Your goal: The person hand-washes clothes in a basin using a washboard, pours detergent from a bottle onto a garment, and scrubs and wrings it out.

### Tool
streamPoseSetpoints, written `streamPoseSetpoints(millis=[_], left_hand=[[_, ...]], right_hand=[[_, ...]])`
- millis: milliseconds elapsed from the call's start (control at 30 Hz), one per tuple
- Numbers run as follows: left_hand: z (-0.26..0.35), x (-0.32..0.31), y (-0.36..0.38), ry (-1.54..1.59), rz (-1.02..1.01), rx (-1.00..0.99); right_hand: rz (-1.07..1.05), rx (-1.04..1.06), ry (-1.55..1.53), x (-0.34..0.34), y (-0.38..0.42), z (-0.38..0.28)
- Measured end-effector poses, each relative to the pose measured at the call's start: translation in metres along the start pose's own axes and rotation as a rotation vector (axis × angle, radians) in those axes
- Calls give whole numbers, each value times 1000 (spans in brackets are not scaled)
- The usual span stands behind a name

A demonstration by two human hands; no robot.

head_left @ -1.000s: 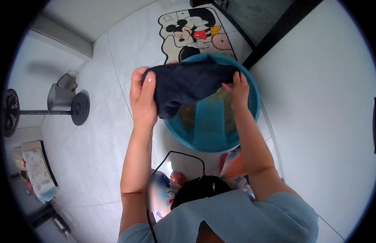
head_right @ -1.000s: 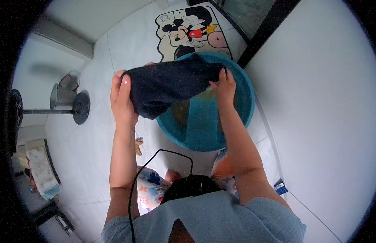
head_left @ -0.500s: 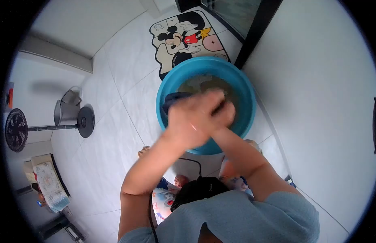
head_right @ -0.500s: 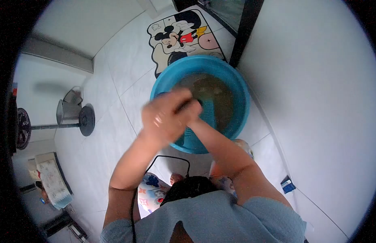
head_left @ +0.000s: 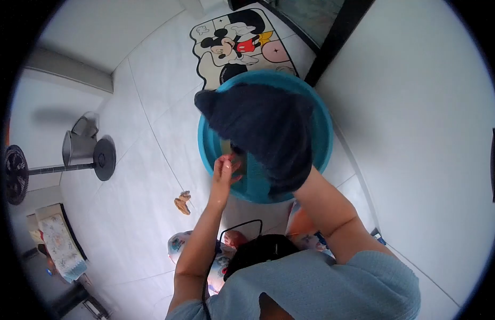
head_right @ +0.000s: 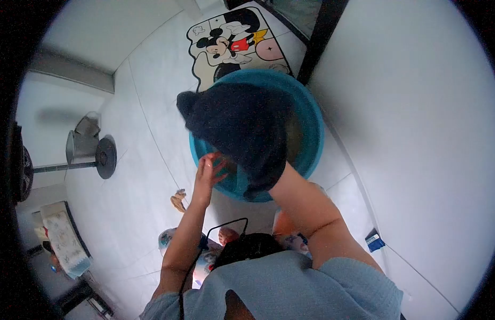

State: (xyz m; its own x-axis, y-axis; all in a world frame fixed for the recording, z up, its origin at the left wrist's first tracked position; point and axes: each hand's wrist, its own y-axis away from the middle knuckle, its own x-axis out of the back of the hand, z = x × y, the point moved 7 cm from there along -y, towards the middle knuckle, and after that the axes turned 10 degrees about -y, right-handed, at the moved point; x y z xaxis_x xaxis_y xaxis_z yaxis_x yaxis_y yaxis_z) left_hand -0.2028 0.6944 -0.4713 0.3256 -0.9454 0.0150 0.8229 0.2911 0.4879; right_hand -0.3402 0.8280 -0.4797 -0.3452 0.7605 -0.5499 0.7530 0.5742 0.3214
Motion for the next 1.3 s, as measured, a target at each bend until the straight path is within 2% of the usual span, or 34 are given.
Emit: streamPoseSetpoints(millis=[33,67,133,200,267,300,367,400,467,533,567,700,767,800,900,1000,1033,1067,1100,1167,1200,1233,1300], left_hand=[[-7,-3,-2,254,-38,129],[-15,0,-7,264,-34,133],[-28,-1,-14,473,-86,215],[-25,4,-8,549,-24,287],[-29,13,-2,701,117,450],[-25,14,0,694,104,468],[-5,21,-5,763,27,315],[-7,30,-8,782,58,328],[15,37,-10,787,-26,168],[34,46,-9,822,-50,148],[41,55,-13,855,-64,63],[52,81,-14,921,69,89],[57,101,-11,825,244,-24],[57,102,-8,827,250,-14],[73,105,8,809,188,-186],[70,93,24,740,186,-75],[55,94,30,785,133,-4],[41,96,35,773,140,11],[23,102,41,763,197,101],[8,103,55,749,255,199],[12,98,65,721,240,222],[18,94,77,691,225,243],[33,89,102,634,189,282]], right_hand=[[-9,-50,51,-1,12,14],[-21,-102,104,-1,24,29],[-59,-190,193,-8,42,55],[-108,-245,282,-16,52,76],[-148,-265,365,-25,53,87],[-159,-262,397,-26,51,88],[-182,-252,446,-29,45,86],[-183,-247,460,-29,42,84],[-192,-247,484,-27,35,80],[-199,-250,501,-26,31,75],[-203,-255,506,-27,28,74],[-228,-285,535,-39,14,75],[-231,-324,573,-49,13,79],[-237,-353,606,-54,19,83],[-225,-424,680,-67,50,91],[-175,-311,780,-76,67,74],[-135,-191,870,-79,75,62],[-133,-203,853,-74,89,83],[305,-417,199,-37,114,133],[534,-441,-59,-22,145,146],[327,-284,344,-33,146,121],[327,-294,331,-32,162,127],[416,-338,-56,-28,192,144]])
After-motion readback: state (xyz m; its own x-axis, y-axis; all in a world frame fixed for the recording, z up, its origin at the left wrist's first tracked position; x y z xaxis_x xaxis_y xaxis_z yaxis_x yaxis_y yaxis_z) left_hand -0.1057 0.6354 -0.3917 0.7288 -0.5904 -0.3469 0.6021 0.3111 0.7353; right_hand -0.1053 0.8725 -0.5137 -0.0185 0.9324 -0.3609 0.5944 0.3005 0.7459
